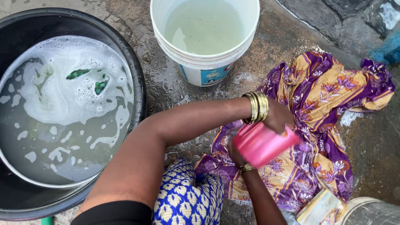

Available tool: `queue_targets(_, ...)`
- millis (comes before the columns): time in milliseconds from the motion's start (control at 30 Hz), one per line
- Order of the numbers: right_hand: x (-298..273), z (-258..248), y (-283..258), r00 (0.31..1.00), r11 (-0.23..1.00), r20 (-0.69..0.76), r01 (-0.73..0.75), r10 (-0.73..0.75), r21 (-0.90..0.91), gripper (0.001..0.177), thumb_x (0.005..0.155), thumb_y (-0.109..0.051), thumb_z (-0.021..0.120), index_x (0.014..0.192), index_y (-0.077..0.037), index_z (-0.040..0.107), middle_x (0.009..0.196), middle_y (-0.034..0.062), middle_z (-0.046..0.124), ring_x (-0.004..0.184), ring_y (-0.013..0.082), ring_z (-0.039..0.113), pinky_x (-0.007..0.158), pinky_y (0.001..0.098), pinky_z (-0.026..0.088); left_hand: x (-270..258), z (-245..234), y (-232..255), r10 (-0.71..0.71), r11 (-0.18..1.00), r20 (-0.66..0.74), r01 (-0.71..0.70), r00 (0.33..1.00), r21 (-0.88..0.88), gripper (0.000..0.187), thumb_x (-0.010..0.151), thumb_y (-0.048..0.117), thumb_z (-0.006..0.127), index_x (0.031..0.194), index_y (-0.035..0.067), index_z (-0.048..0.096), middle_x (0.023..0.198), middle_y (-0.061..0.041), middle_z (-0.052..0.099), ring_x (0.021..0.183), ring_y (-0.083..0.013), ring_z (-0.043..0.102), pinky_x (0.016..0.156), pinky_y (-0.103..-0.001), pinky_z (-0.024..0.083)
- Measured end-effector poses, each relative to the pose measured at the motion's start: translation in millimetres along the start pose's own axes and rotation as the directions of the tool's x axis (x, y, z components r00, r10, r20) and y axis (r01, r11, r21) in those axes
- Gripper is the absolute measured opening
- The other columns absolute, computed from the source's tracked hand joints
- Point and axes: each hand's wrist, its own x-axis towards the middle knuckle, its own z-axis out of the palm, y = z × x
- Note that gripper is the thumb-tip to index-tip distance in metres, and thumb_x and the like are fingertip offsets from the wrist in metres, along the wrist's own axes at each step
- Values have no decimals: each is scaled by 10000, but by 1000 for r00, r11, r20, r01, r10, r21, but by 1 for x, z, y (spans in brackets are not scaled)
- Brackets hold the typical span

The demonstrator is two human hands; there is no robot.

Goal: The person washes clothes by hand using soap and water, scrubbing a purple floral garment on the ground and rinsing items in a tub.

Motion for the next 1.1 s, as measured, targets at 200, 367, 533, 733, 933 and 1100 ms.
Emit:
queue_targets(200, 41, -35, 70, 964, 961, -249, -154, 95, -231, 309, 1041, -292, 583, 1262, -78, 610, 1211, 183, 636, 1107, 341, 603, 952, 502, 499, 6, 47, 0, 205, 930, 209, -124, 956, -347, 342, 1002, 405, 600, 972, 80, 701, 935, 26, 593, 835, -154, 511, 739, -464, 458)
queue_targets(367, 19, -8, 42, 954, 960, -125, -279, 274, -19, 314, 1057, -312, 582, 1258, -72, 611, 1217, 186, 635, 1114, 340, 602, 957, 495, 494, 14, 67, -18, 97, 754, 377, 179, 921, -632, 389, 985, 438, 614, 1060, 59, 662, 926, -28, 606, 859, -188, 587, 752, -441, 554)
queue_targets(533, -28, -9, 40, 989, 987, -23, 148, -147, 68, 323, 1073, -331, 580, 1254, -65, 612, 1222, 190, 633, 1121, 339, 601, 961, 488, 489, 4, 46, -30, 108, 768, 301, 113, 947, -631, 527, 994, 530, 495, 1129, 79, 733, 1027, -78, 786, 916, -190, 739, 880, -382, 587)
queue_targets(733, 15, -16, 174, 863, 930, -436, -342, 255, -133, 336, 1093, -354, 577, 1249, -58, 613, 1229, 194, 631, 1130, 338, 600, 967, 479, 483, -26, -9, -39, -446, 894, -557, 373, 701, -247, 424, 894, 349, 563, 1266, 162, 645, 953, -164, 737, 913, -333, 728, 842, -526, 523)
queue_targets(933, -22, 19, 79, 909, 953, -324, -190, 261, 236, 492, 933, -454, 572, 1199, -46, 644, 1141, 174, 653, 1029, 358, 600, 942, 525, 444, -24, -26, -85, -371, 843, -813, 530, 449, -92, 295, 889, 156, 642, 1178, 101, 668, 1108, -186, 695, 1041, -377, 670, 907, -514, 534)
queue_targets(1100, -9, -50, 80, 999, 999, -36, -15, 13, -30, 406, 1018, -482, 509, 1130, -136, 690, 1163, 127, 676, 1007, 271, 631, 918, 452, 534, -20, 10, -106, -464, 706, -760, 708, 455, -8, 448, 843, 125, 595, 1289, 135, 632, 1312, -170, 646, 1284, -340, 598, 1017, -577, 498)
